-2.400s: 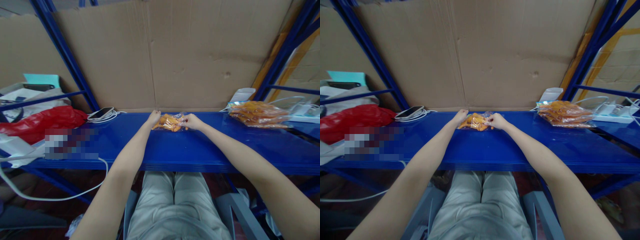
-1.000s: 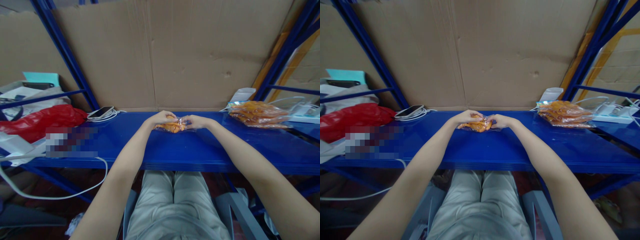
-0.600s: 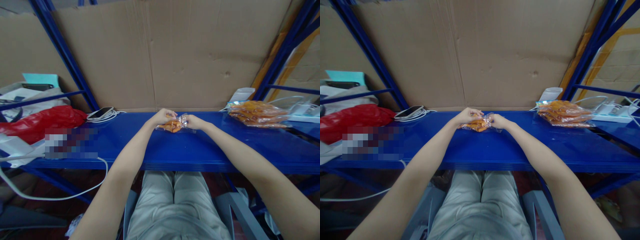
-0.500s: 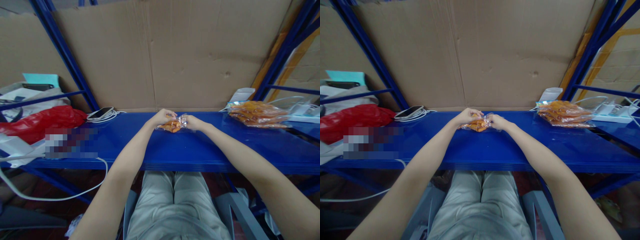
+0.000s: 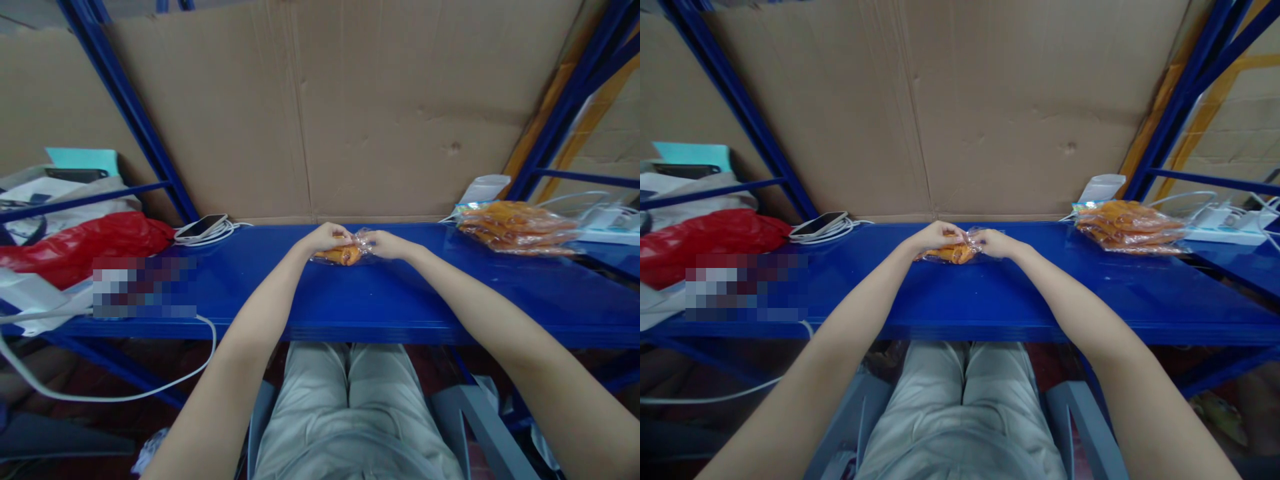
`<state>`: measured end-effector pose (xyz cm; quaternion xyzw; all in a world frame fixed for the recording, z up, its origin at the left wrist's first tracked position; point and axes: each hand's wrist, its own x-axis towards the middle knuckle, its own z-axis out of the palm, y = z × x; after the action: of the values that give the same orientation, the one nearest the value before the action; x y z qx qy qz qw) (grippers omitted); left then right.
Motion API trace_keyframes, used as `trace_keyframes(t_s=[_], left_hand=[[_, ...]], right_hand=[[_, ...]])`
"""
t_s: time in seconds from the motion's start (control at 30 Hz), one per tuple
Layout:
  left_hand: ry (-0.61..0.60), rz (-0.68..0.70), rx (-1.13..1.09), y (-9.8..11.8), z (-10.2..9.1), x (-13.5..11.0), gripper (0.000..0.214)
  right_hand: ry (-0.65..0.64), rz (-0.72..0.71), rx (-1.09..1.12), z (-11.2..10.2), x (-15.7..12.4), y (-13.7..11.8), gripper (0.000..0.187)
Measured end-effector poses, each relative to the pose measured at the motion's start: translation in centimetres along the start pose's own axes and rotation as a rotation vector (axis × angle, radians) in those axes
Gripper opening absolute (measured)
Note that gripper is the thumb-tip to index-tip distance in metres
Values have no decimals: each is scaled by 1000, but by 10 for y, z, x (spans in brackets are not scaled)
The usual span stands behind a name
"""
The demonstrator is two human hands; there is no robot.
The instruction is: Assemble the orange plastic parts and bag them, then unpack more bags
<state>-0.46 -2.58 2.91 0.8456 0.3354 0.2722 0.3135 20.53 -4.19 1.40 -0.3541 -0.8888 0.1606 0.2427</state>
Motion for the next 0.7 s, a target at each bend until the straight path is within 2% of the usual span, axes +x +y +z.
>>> trace_keyframes(t_s=[0.13,0.2,0.33,0.43,0.57,0.7], left_hand=[[-10,-22,68,3,1,0,14],[20,-46,102,3,2,1,14],[99,-97,186,1,6,5,11],[166,-131,255,-1,11,8,9],[261,-210,305,-2,18,11,11],[278,-212,261,1,17,11,8]], right_hand=[[158,260,232,-12,-4,-1,25],[184,327,359,-17,-8,-4,28],[80,354,451,-23,-13,-11,38],[51,353,409,-20,-12,-12,26],[86,401,435,-16,-9,-8,12],[175,433,448,-18,-9,-6,13]])
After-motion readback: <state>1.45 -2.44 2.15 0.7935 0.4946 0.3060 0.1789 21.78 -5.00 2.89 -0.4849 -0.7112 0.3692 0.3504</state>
